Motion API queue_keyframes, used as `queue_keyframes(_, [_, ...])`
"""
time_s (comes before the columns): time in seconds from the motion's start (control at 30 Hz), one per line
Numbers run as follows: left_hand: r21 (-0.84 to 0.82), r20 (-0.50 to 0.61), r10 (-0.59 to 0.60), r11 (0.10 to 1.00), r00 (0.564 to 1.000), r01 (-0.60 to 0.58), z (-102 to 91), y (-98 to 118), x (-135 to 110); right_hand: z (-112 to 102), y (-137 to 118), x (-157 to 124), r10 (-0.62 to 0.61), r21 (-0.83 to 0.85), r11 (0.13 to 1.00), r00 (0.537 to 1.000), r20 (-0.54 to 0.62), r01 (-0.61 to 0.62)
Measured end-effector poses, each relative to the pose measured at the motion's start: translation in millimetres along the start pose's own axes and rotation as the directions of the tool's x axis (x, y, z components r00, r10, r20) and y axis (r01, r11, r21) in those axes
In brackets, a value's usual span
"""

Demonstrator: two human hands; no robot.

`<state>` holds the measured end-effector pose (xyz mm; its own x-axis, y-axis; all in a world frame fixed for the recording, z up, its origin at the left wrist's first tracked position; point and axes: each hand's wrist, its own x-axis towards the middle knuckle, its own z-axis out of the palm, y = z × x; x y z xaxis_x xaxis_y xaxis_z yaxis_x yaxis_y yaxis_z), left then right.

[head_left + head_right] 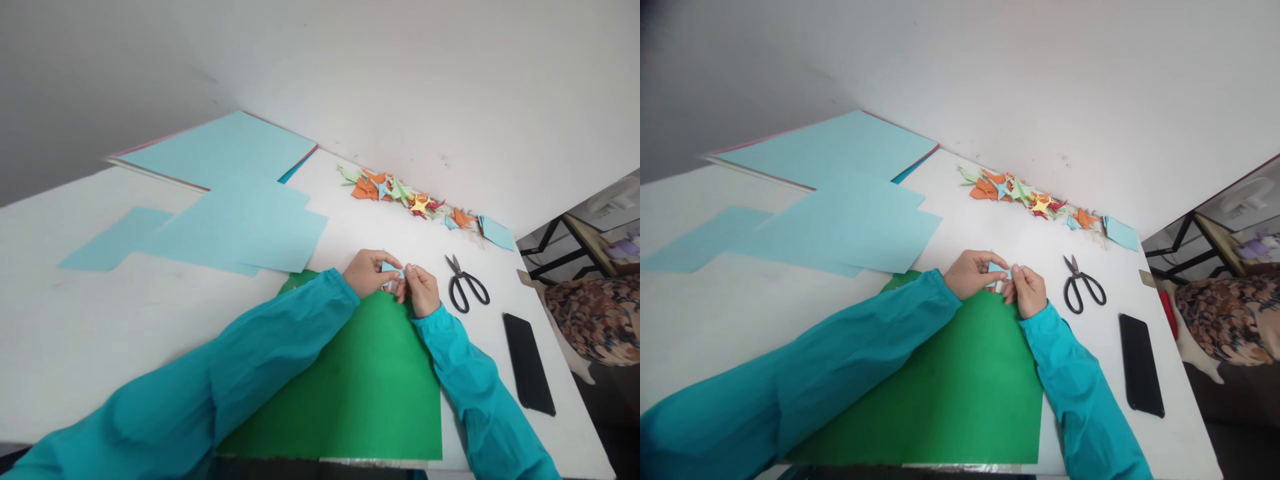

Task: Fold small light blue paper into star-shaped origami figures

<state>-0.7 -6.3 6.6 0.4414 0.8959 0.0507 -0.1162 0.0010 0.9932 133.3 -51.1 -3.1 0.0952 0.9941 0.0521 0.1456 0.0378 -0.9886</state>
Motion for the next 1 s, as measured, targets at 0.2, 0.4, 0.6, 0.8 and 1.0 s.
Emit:
queue_keyframes(0.2, [-0.079,0.077,-0.032,0.996,0.997,0.038,-0.9,-3.8,0.3,-2.6,1.0,1.1,-0.032,0.059,0.998,0.999,0.038,0.030])
queue_keyframes(0.4, [-0.219,-0.017,0.013,0.976,1.000,-0.017,-3.4,-3.0,2.2,-3.7,4.6,3.2,0.036,0.153,0.988,0.990,-0.134,-0.015])
queue_keyframes(0.6, [-0.193,-0.031,0.015,0.981,0.999,-0.021,-4.8,-9.0,5.6,0.3,-3.4,0.7,0.043,0.148,0.989,0.993,-0.109,-0.026])
queue_keyframes(0.8, [-0.176,-0.023,0.051,0.983,0.998,-0.055,-1.8,-8.1,3.2,-1.1,-4.2,2.3,0.060,0.130,0.991,0.979,-0.197,-0.034])
queue_keyframes(1.0, [-0.257,0.056,-0.001,0.966,0.998,0.015,0.4,-6.2,1.4,-2.6,-3.4,6.3,0.079,0.206,0.978,0.964,-0.254,-0.025])
